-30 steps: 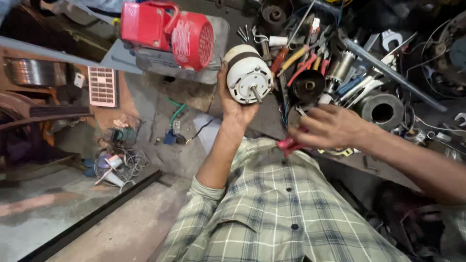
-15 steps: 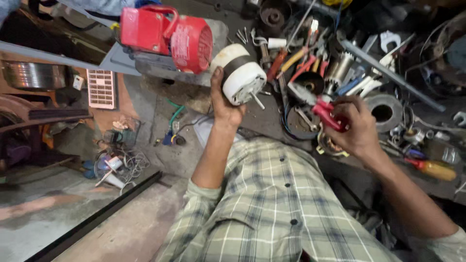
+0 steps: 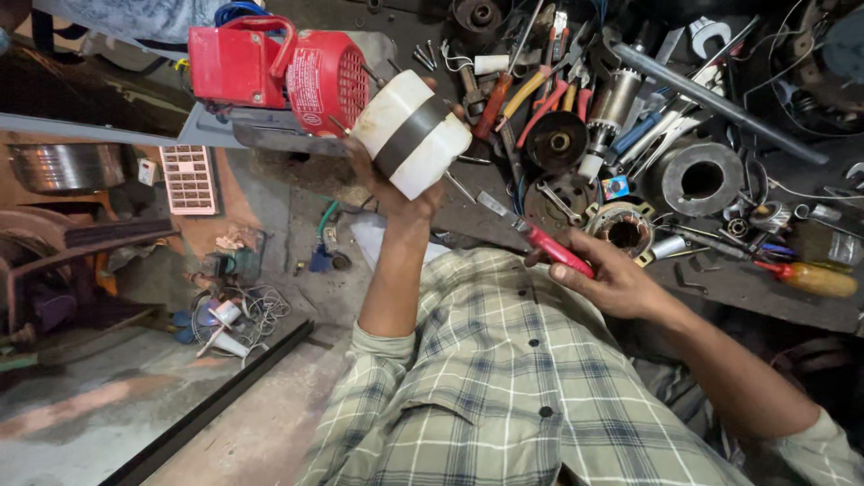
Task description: The person works on a white cylindrical electrical component, using pliers to adjust wires and a cloth to wipe the surface. They rotate the component and use a hammer to tap it, then continue adjusting wires with pliers.
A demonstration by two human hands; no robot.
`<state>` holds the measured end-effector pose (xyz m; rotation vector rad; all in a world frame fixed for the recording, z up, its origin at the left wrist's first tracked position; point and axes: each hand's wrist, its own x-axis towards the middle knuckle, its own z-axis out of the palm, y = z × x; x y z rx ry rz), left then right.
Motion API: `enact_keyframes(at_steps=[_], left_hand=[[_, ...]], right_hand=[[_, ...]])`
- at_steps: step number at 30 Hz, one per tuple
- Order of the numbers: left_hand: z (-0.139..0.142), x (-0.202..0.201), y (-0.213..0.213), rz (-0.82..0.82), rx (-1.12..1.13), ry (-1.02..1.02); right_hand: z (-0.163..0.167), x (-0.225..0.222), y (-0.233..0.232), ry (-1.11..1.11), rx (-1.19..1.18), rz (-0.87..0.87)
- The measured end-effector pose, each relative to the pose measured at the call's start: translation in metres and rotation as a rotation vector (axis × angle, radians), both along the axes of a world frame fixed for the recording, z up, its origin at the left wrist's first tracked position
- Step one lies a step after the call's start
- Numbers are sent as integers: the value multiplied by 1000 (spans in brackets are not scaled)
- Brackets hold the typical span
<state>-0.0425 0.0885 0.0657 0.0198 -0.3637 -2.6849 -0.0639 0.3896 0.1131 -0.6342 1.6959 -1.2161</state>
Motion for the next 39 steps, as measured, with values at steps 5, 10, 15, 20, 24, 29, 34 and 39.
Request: enact_keyframes(at_steps=[5,10,15,20,24,29,34,39], left_hand=[[-8,1,0,145,-129,-176],[-31,2,4,297,-111,-492],[-29,2,6,335,-184,-434],[-7,2,10,106,-61,-55],[-3,5,10,192,-129,-98],[-19,1,7,349,-224,-303],[-20,6,6,183,-62,-161],[-30,2,23,551,-750,-120]], right_hand=[[10,4,-18,619,42,-38],[11,12,-28,1017,96,-91],[-9,12,-9,839,205,-65],[-35,8,16,-358,84,-170],[-35,4,13,-262,21,-119],[-23,10,7,986,170,-40],[-39,-6,15,-344,3,-68],[-42,-9,22,-874,-343,-35]])
